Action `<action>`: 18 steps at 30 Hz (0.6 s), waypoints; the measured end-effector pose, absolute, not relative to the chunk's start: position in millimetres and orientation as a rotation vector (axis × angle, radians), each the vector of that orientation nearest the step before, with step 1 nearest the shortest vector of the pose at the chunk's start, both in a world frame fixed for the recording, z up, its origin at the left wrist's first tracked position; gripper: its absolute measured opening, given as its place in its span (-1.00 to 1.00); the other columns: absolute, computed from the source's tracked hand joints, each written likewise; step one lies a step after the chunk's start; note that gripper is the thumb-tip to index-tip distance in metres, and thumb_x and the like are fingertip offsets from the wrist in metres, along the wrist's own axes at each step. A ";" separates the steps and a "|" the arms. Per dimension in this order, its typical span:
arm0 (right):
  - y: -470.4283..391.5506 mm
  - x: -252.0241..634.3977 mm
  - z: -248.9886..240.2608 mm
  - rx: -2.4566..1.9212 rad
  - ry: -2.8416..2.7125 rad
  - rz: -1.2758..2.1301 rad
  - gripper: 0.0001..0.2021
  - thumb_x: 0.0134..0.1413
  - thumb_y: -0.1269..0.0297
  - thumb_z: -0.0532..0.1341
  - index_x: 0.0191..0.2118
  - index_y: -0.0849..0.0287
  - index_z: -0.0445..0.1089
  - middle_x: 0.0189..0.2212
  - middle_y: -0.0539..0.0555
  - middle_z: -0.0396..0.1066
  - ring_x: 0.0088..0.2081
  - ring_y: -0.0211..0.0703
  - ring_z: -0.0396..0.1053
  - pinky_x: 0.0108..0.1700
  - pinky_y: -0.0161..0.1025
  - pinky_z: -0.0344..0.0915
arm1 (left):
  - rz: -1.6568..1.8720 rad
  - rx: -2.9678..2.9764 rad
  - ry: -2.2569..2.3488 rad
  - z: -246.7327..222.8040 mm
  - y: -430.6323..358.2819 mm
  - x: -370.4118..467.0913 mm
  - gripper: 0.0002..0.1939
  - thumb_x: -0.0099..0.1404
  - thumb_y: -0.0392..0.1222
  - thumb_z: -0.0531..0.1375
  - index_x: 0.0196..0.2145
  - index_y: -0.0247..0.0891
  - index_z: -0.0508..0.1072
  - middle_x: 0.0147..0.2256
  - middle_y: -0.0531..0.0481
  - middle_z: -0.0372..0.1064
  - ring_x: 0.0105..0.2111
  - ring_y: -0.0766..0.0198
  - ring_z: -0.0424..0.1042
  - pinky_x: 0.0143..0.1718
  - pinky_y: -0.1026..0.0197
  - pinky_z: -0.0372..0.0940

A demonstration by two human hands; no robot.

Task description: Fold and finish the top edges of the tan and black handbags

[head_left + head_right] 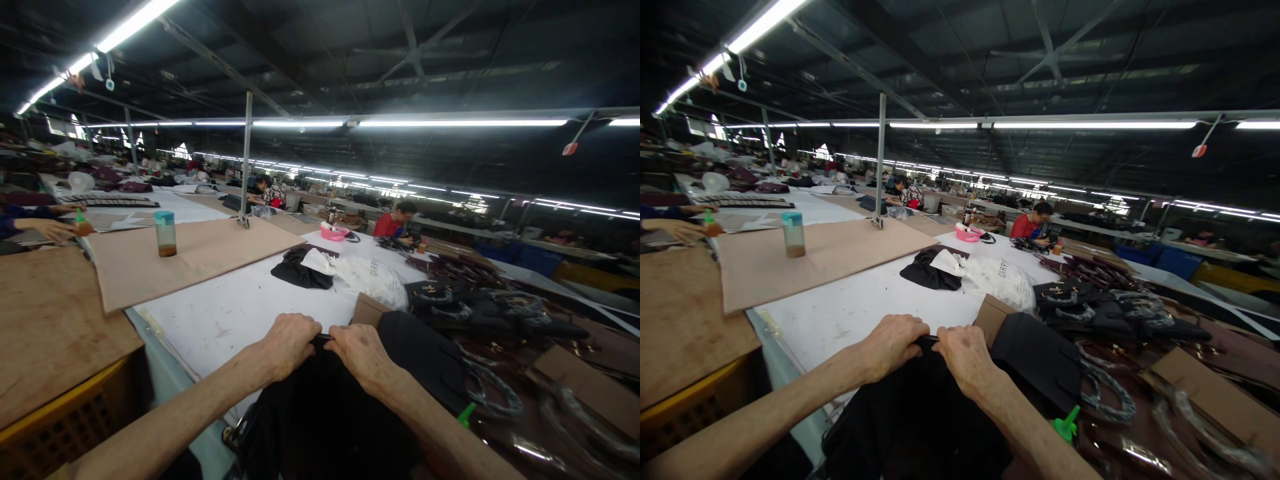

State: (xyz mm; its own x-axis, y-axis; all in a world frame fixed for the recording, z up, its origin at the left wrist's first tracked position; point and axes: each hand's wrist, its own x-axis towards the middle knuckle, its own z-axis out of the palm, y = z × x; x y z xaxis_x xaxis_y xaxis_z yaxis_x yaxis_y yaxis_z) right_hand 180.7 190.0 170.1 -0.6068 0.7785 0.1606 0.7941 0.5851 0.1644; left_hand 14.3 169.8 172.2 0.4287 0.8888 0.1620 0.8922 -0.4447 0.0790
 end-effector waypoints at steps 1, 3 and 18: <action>189.9 180.7 170.0 -1.360 -2.730 -0.338 -0.80 0.16 0.20 0.08 -0.39 0.13 0.36 -0.45 0.02 0.47 -0.39 -0.15 0.41 -0.44 -0.29 0.00 | -0.271 -2.644 -1.661 172.5 173.5 16.0 -0.90 0.12 -0.26 0.09 -0.41 -0.23 0.41 -0.40 -0.05 0.42 -0.32 0.11 0.42 -0.36 0.19 0.23; 190.1 180.7 169.1 -1.363 -2.721 -0.342 -0.75 0.19 0.19 0.03 -0.40 0.14 0.36 -0.46 0.04 0.47 -0.40 -0.15 0.41 -0.45 -0.28 -0.01 | -0.279 -2.642 -1.694 171.7 180.1 17.2 -0.86 0.14 -0.24 0.08 -0.47 -0.25 0.43 -0.46 -0.06 0.42 -0.36 0.11 0.42 -0.38 0.20 0.22; 191.8 181.1 170.1 -1.359 -2.740 -0.225 -0.67 0.25 0.18 -0.09 -0.38 0.16 0.33 -0.46 0.08 0.45 -0.40 -0.15 0.39 -0.44 -0.27 0.02 | -0.396 -2.636 -1.631 156.2 189.8 17.1 -0.74 0.21 -0.23 0.00 -0.51 -0.24 0.43 -0.50 -0.07 0.43 -0.41 0.14 0.42 -0.42 0.22 0.17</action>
State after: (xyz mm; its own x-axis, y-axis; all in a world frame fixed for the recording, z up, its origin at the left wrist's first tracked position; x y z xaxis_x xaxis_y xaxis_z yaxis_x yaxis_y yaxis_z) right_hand 181.1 191.8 170.1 -0.6047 0.7854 0.1319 0.7964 0.5968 0.0977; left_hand 17.1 189.8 156.2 0.4230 0.8784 0.2224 0.8826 -0.4550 0.1184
